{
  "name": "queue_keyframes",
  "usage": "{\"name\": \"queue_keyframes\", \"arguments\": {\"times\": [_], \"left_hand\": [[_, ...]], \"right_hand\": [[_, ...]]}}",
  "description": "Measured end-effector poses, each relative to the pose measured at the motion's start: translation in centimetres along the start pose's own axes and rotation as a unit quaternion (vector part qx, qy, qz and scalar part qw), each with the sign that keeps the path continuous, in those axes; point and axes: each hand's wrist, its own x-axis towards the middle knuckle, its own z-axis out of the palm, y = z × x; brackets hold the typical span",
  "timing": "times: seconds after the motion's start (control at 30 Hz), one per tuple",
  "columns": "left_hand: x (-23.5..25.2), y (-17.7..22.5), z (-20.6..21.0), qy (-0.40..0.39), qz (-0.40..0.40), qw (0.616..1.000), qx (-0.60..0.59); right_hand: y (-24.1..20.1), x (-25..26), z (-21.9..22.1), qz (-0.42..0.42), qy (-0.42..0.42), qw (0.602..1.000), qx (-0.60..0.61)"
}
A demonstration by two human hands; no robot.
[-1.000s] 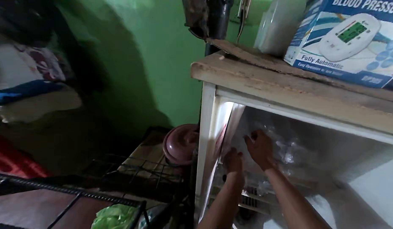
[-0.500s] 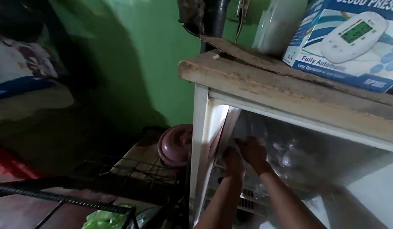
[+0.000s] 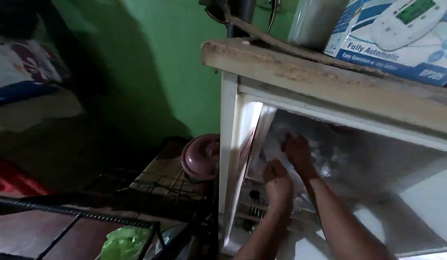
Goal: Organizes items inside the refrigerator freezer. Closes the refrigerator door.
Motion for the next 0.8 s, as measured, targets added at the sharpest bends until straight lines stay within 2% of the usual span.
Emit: {"name": "queue_keyframes", "arguments": {"times": [0.13, 0.23, 0.33, 0.4, 0.47, 0.57, 0.63, 0.7, 0.8], "left_hand": [[-0.2, -0.7, -2.1, -0.003, -0.013, 1.000, -0.012], [-0.6, -1.9, -2.6, 0.004, -0.036, 0.998, -0.046], [-0.7, -2.5, -3.0, 0.015, -0.040, 0.999, -0.016], [-0.9, -2.5, -3.6, 0.006, -0.036, 0.999, 0.004], [-1.1, -3.4, -4.8, -0.022, -0.044, 0.998, -0.031], [0.9, -5.4, -6.8, -0.037, -0.145, 0.979, -0.140], [3.1, -5.4, -7.7, -0.072, -0.213, 0.960, -0.167], [5.2, -4.2, -6.9, -0.100, -0.262, 0.951, -0.127], [6.8, -2.8, -5.4, -0.148, -0.258, 0.952, -0.071]], "right_hand": [[1.9, -1.8, 0.5, 0.014, -0.067, 0.997, 0.023], [2.0, -1.1, 0.9, -0.005, -0.074, 0.997, 0.028], [1.8, -0.8, 0.8, -0.002, -0.081, 0.996, 0.026], [1.7, -1.2, 0.7, 0.008, -0.081, 0.996, 0.040], [1.7, -1.3, 0.6, 0.011, -0.079, 0.995, 0.053], [1.3, -1.0, 0.6, 0.027, -0.081, 0.994, 0.061], [1.2, -0.6, 0.8, 0.041, -0.072, 0.995, 0.061], [1.3, -0.4, 1.0, 0.034, -0.063, 0.996, 0.053], [1.2, -0.4, 1.1, 0.039, -0.058, 0.997, 0.044]]}}
